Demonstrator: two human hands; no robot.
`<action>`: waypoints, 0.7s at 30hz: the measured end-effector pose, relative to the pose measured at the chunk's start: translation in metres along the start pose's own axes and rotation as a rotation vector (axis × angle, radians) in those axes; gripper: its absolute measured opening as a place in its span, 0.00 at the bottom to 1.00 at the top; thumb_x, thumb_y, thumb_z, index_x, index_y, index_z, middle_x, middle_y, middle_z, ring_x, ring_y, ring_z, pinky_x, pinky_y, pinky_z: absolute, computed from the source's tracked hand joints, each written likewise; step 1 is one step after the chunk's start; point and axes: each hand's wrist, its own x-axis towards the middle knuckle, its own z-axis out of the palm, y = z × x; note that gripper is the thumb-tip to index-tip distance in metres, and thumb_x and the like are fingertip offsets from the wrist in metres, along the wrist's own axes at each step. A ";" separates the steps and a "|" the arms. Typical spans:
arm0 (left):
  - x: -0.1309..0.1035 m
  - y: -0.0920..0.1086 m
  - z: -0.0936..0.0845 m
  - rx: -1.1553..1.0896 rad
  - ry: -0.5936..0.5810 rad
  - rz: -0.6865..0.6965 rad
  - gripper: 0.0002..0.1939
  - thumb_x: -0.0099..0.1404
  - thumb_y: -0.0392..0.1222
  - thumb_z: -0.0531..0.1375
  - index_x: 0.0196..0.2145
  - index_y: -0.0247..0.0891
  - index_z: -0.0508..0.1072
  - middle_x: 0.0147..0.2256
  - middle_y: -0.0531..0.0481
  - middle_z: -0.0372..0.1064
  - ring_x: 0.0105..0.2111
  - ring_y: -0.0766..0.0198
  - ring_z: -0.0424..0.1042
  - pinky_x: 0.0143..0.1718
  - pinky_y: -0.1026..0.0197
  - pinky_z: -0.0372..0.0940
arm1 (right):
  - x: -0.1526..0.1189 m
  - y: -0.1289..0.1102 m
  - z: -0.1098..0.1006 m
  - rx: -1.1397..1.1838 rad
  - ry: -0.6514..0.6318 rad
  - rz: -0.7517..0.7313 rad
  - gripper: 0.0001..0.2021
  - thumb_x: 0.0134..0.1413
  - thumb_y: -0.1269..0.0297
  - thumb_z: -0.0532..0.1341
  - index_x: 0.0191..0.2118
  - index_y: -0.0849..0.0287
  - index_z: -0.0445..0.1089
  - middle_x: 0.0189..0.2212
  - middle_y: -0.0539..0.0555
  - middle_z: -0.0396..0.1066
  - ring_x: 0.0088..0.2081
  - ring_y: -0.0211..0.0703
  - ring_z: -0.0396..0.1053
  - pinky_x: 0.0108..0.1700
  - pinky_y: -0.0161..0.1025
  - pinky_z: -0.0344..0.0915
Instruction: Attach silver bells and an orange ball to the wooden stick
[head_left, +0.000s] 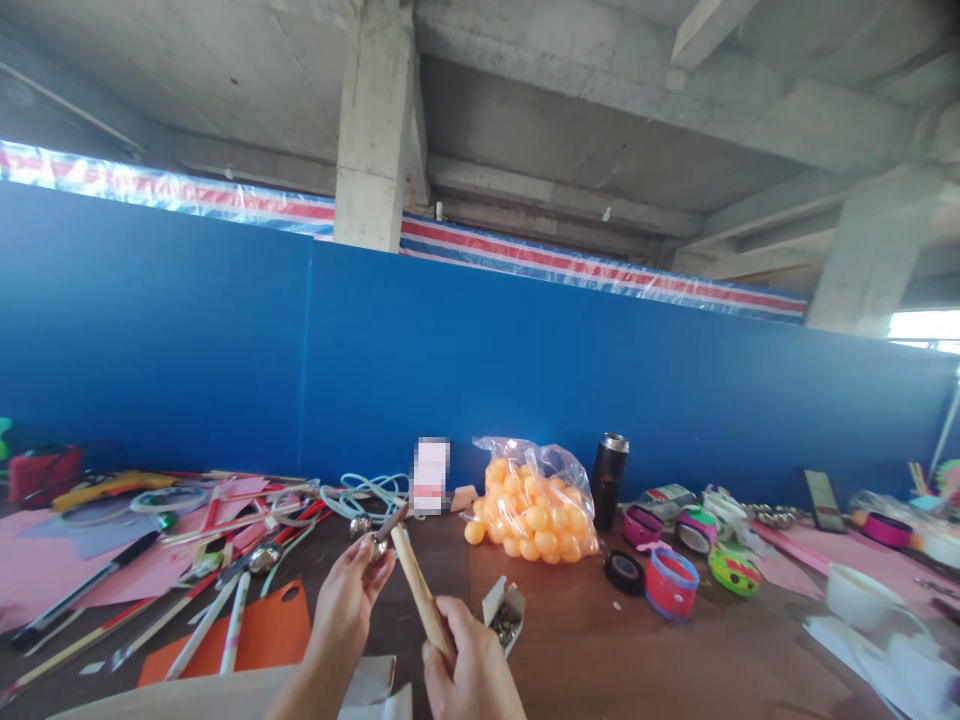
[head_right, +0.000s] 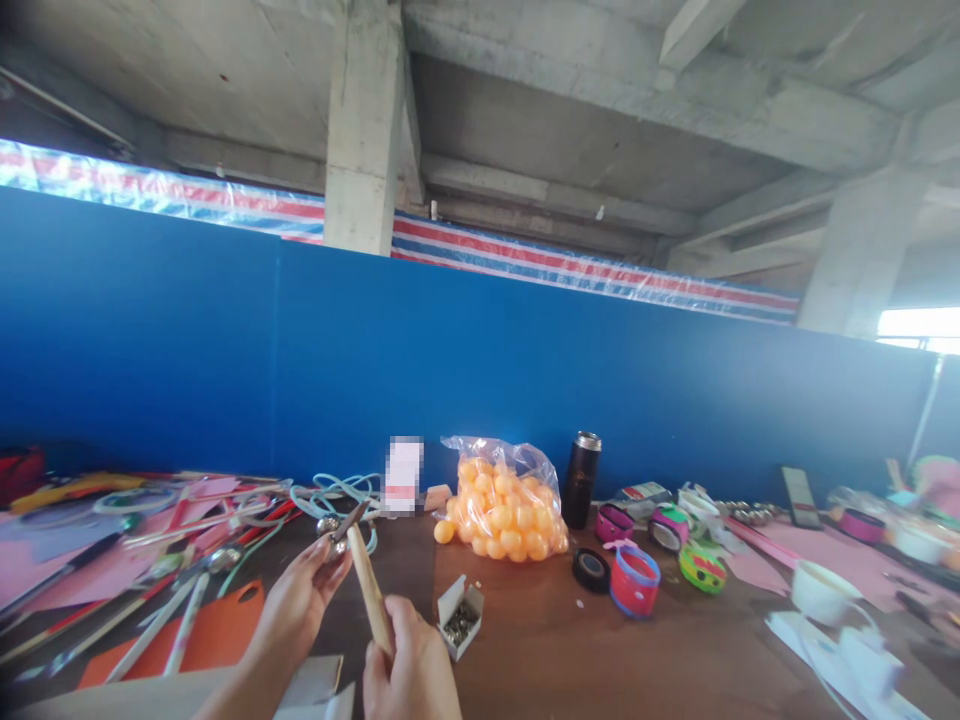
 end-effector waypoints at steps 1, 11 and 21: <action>0.000 0.000 0.000 0.005 0.000 -0.001 0.05 0.58 0.28 0.55 0.30 0.33 0.70 0.29 0.47 0.70 0.27 0.67 0.72 0.33 0.62 0.71 | 0.000 0.001 0.001 0.003 0.004 0.003 0.19 0.40 0.76 0.53 0.42 0.57 0.64 0.30 0.53 0.72 0.31 0.43 0.71 0.30 0.30 0.63; 0.002 -0.005 -0.004 0.067 -0.006 -0.051 0.04 0.59 0.29 0.55 0.31 0.32 0.69 0.27 0.48 0.70 0.25 0.67 0.73 0.30 0.62 0.70 | 0.001 0.001 0.001 -0.015 -0.023 0.022 0.19 0.40 0.77 0.53 0.42 0.57 0.64 0.30 0.53 0.72 0.32 0.42 0.70 0.30 0.30 0.63; 0.002 -0.010 -0.006 0.142 0.015 -0.112 0.02 0.59 0.31 0.56 0.32 0.32 0.68 0.26 0.48 0.70 0.23 0.67 0.72 0.27 0.63 0.69 | -0.001 -0.007 -0.009 -0.066 -0.069 0.037 0.19 0.40 0.78 0.53 0.41 0.59 0.64 0.29 0.53 0.71 0.30 0.43 0.70 0.32 0.31 0.63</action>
